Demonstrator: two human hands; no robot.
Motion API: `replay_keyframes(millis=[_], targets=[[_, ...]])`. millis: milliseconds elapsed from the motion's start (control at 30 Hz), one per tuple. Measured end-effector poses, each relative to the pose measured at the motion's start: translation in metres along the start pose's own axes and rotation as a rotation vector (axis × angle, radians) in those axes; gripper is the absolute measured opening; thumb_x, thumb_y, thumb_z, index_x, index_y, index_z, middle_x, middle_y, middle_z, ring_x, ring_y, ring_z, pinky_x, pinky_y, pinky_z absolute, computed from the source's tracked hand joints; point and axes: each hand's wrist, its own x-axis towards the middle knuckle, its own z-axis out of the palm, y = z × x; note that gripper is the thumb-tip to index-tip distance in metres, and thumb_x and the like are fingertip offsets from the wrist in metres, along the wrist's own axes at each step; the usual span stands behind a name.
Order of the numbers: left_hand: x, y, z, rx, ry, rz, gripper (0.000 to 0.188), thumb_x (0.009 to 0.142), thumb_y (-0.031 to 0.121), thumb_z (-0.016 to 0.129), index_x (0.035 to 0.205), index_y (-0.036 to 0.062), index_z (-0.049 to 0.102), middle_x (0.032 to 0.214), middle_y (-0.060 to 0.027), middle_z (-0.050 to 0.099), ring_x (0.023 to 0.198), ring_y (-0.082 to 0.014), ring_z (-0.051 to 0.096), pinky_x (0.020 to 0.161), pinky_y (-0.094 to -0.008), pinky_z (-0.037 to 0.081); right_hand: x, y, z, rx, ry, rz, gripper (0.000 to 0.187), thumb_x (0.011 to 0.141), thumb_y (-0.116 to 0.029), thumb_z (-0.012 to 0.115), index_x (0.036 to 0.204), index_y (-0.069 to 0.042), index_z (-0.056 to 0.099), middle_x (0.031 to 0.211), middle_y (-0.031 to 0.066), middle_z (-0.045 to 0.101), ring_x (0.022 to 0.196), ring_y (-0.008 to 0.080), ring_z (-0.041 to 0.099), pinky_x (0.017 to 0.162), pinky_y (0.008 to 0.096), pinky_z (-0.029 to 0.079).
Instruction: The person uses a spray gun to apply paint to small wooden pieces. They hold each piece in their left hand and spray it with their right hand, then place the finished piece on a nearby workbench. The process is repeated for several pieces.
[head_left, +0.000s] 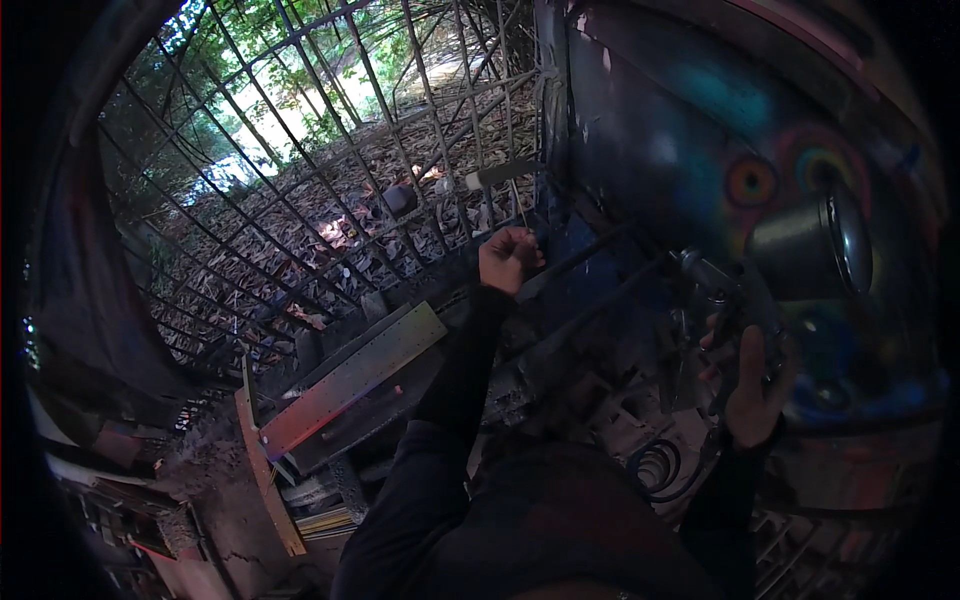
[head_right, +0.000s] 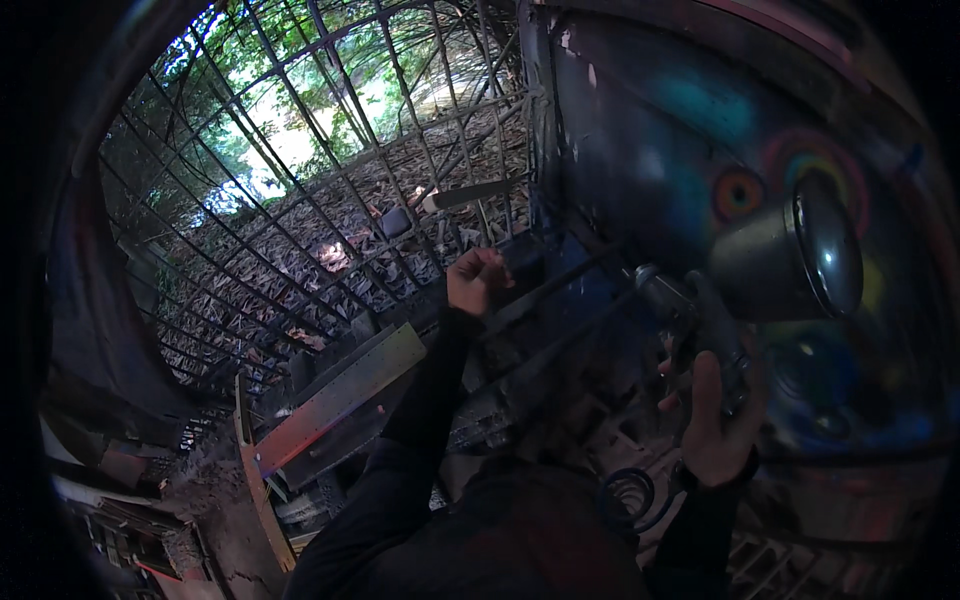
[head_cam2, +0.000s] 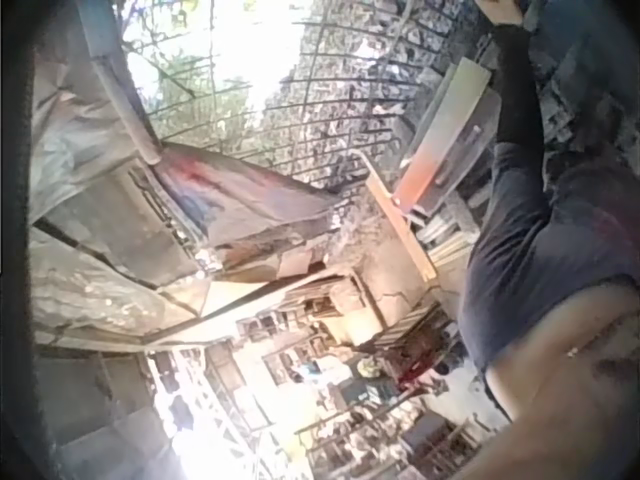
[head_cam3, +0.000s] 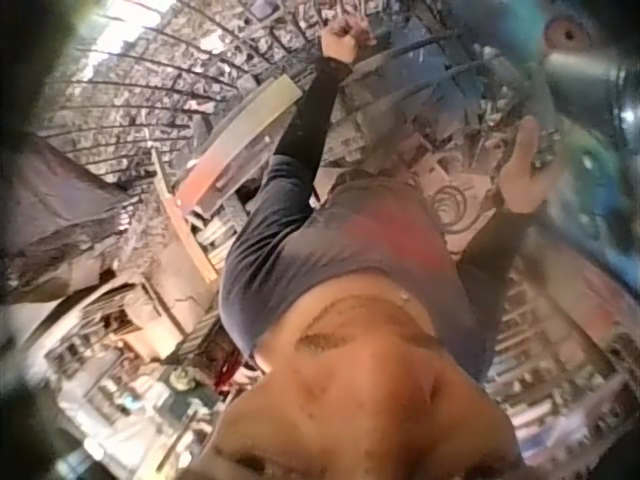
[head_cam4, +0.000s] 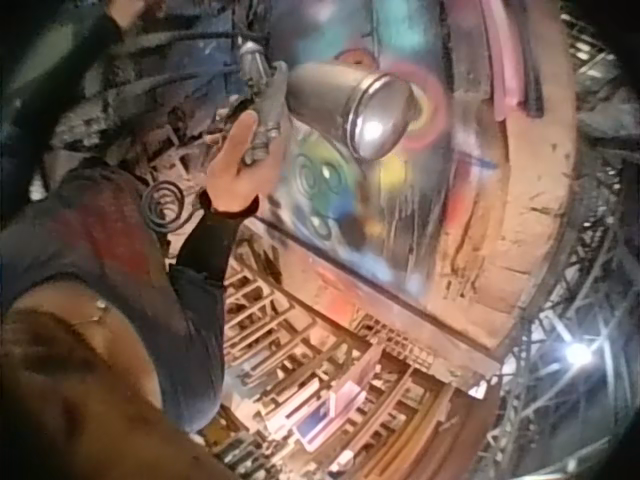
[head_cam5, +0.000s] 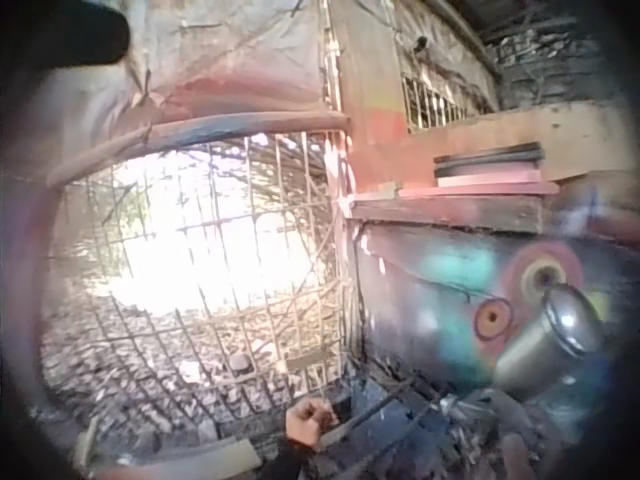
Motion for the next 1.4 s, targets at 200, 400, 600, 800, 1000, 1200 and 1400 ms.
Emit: replay_keyframes(millis=[200, 400, 600, 800, 1000, 1200, 1400], targets=[[-0.003, 0.0, 0.001, -0.052, -0.035, -0.028, 0.008, 0.086, 0.006, 0.058, 0.089, -0.0011, 0.057, 0.073, -0.0062, 0.06, 0.061, -0.0122, 0.059, 0.057, -0.0271, 0.052, 0.002, -0.006, 0.009, -0.073, -0.049, -0.037, 0.036, 0.094, -0.029, 0.046, 0.116, -0.001, 0.048, 0.093, 0.0096, 0.062, 0.073, 0.0136, 0.06, 0.048, 0.0225, 0.045], [-0.006, -0.003, 0.0, -0.079, -0.049, -0.006, 0.006, 0.087, 0.005, 0.057, 0.089, -0.0007, 0.057, 0.072, -0.006, 0.06, 0.061, -0.0124, 0.059, 0.056, -0.0268, 0.051, 0.005, -0.008, 0.012, -0.073, -0.052, -0.08, 0.035, 0.094, -0.028, 0.046, 0.117, -0.001, 0.048, 0.091, 0.009, 0.062, 0.074, 0.0127, 0.06, 0.047, 0.0218, 0.045], [-0.009, 0.001, 0.003, -0.052, -0.037, -0.016, 0.007, 0.086, 0.005, 0.058, 0.088, -0.001, 0.057, 0.072, -0.0057, 0.06, 0.06, -0.0122, 0.059, 0.055, -0.0262, 0.05, 0.007, -0.009, 0.012, -0.112, -0.044, -0.093, 0.035, 0.094, -0.028, 0.046, 0.117, -0.001, 0.047, 0.09, 0.0084, 0.062, 0.072, 0.0114, 0.06, 0.047, 0.0213, 0.046], [-0.011, 0.001, 0.004, -0.066, -0.044, -0.021, 0.007, 0.086, 0.005, 0.058, 0.088, -0.0015, 0.058, 0.071, -0.0059, 0.06, 0.06, -0.0125, 0.059, 0.055, -0.0265, 0.049, 0.009, -0.009, 0.014, -0.123, -0.005, -0.094, 0.033, 0.094, -0.029, 0.047, 0.112, -0.001, 0.05, 0.085, 0.006, 0.061, 0.065, 0.0088, 0.057, 0.045, 0.0199, 0.043], [-0.011, -0.003, 0.001, -0.052, -0.112, -0.021, 0.007, 0.085, 0.006, 0.059, 0.089, 0.0, 0.056, 0.079, -0.0069, 0.06, 0.064, -0.0146, 0.06, 0.06, -0.0293, 0.053, 0.006, -0.012, 0.013, -0.078, -0.074, -0.031, 0.04, 0.091, -0.024, 0.05, 0.123, 0.0, 0.045, 0.08, 0.0038, 0.059, 0.064, 0.0052, 0.053, 0.048, 0.0174, 0.039], [-0.011, -0.005, 0.006, -0.058, -0.108, -0.05, 0.008, 0.086, 0.006, 0.058, 0.089, -0.0007, 0.057, 0.075, -0.0065, 0.06, 0.062, -0.0141, 0.06, 0.058, -0.0282, 0.051, 0.0, -0.016, 0.022, -0.037, -0.141, -0.073, 0.04, 0.09, -0.022, 0.051, 0.123, 0.001, 0.046, 0.079, 0.0043, 0.059, 0.063, 0.0059, 0.053, 0.049, 0.0181, 0.039], [-0.012, -0.007, 0.009, -0.073, -0.13, -0.052, 0.008, 0.085, 0.005, 0.059, 0.09, -0.0002, 0.057, 0.076, -0.007, 0.061, 0.063, -0.0152, 0.061, 0.057, -0.0285, 0.051, -0.007, -0.02, 0.029, -0.061, -0.195, -0.145, 0.039, 0.086, -0.015, 0.054, 0.121, 0.002, 0.049, 0.082, 0.0077, 0.062, 0.066, 0.0102, 0.057, 0.059, 0.0233, 0.046]])
